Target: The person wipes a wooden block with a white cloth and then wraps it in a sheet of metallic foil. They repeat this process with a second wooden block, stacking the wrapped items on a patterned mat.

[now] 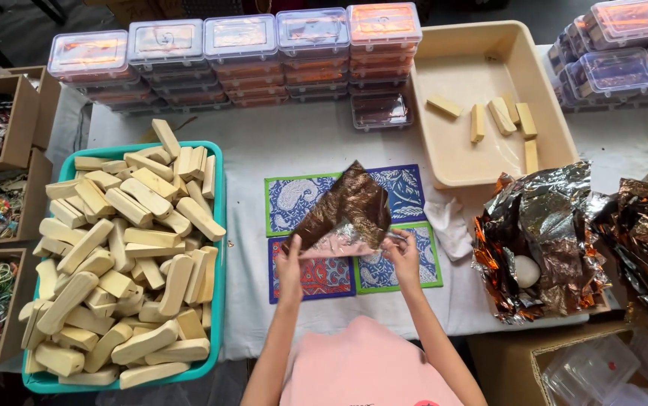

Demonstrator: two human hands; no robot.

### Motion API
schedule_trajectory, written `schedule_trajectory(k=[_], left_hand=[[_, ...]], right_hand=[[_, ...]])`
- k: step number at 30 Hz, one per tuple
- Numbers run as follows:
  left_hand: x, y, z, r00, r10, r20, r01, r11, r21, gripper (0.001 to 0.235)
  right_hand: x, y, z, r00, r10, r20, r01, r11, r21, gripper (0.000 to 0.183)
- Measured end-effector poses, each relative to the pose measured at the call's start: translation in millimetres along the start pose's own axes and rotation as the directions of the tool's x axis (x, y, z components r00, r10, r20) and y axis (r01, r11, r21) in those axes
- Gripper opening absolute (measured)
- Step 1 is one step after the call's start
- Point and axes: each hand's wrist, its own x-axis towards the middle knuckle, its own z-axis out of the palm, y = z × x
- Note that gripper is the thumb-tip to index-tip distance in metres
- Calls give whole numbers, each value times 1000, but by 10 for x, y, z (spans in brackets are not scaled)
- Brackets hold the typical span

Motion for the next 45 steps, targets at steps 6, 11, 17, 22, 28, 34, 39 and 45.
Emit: schedule_trajectory(k=[6, 11, 17, 22, 28, 34, 39, 45], left_hand=[[-613, 1355, 514, 887, 457, -71, -388, 818, 425, 33], [-1041, 1497, 853, 362, 679, 639, -762, -180, 623, 49], [-745, 545, 774, 294, 290, 911, -846, -365, 389, 31], [-890, 370, 722, 327, 316, 890, -854, -303, 422, 39], [-712, 197, 739, 661, 644, 386, -743, 485, 462, 88], [-207, -57, 507, 936, 50, 348, -20, 996, -90, 81], [-238, 88, 478, 942, -15, 336, 45, 996, -79, 52], [-442, 201, 462, 962, 203, 181, -235, 956, 178, 64]], right_hand=[[-225, -474, 228, 973, -114, 199, 204, 828, -522, 29], [-340, -722, 537, 965, -183, 190, 256, 822, -509, 24], [91, -106, 305, 945, 18, 326, 125, 903, -410, 27], [186, 267, -3, 927, 112, 358, -49, 982, -182, 19], [142, -5, -17, 915, 269, 301, -341, 915, 217, 15], [98, -293, 167, 862, 425, 276, -489, 841, 232, 15], [180, -94, 24, 942, 306, 139, -284, 945, -160, 10], [224, -245, 26, 990, 62, 123, -36, 978, -205, 13]])
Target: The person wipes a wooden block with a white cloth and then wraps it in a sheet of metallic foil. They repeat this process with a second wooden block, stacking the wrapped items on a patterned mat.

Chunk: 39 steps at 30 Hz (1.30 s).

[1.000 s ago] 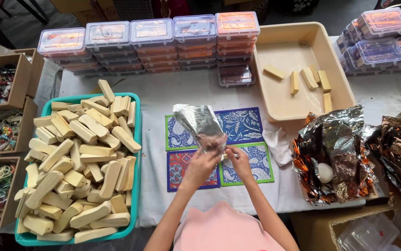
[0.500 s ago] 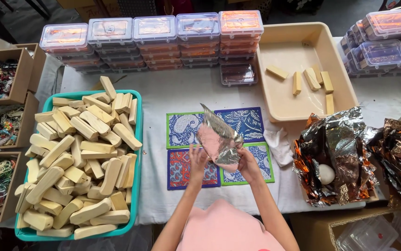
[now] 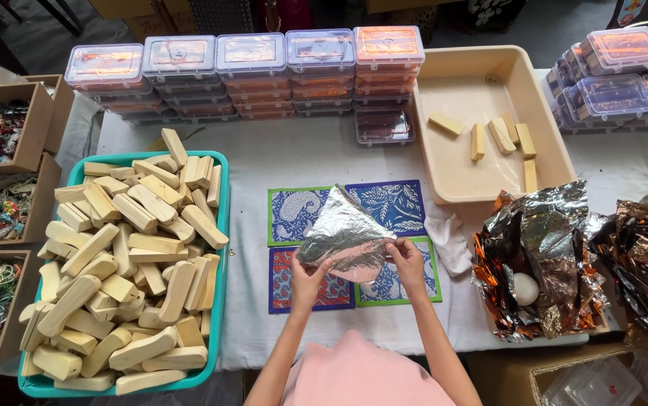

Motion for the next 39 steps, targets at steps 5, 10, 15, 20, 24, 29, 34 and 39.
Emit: schedule_trajectory(k=[5, 10, 15, 20, 24, 29, 34, 39], left_hand=[[-286, 259, 96, 648, 707, 284, -586, 225, 779, 98], [-169, 257, 17, 557, 514, 652, -565, -341, 751, 88], [10, 229, 36, 522, 420, 742, -557, -492, 670, 89], [-241, 513, 360, 368, 497, 786, -913, 35, 405, 102], [-450, 573, 472, 403, 551, 731, -915, 227, 333, 106], [-259, 385, 311, 476, 644, 599, -842, 135, 523, 53], [-112, 729, 169, 574, 636, 516, -780, 232, 582, 34], [87, 825, 17, 657, 618, 431, -641, 158, 751, 36]], right_hand=[[22, -227, 95, 997, 64, 53, -67, 996, 64, 9], [60, -54, -52, 962, 216, 166, -253, 932, 258, 8], [33, -42, -120, 901, 326, 284, -427, 777, 463, 10], [-26, -29, -8, 832, 348, 433, -554, 467, 689, 22], [-114, -361, 120, 836, 262, 483, -549, 372, 748, 24], [-6, -150, -43, 797, 255, 547, -601, 421, 679, 32], [9, 5, 30, 894, 252, 370, -381, 861, 336, 27], [-197, -223, 261, 954, -196, 226, 295, 738, -607, 38]])
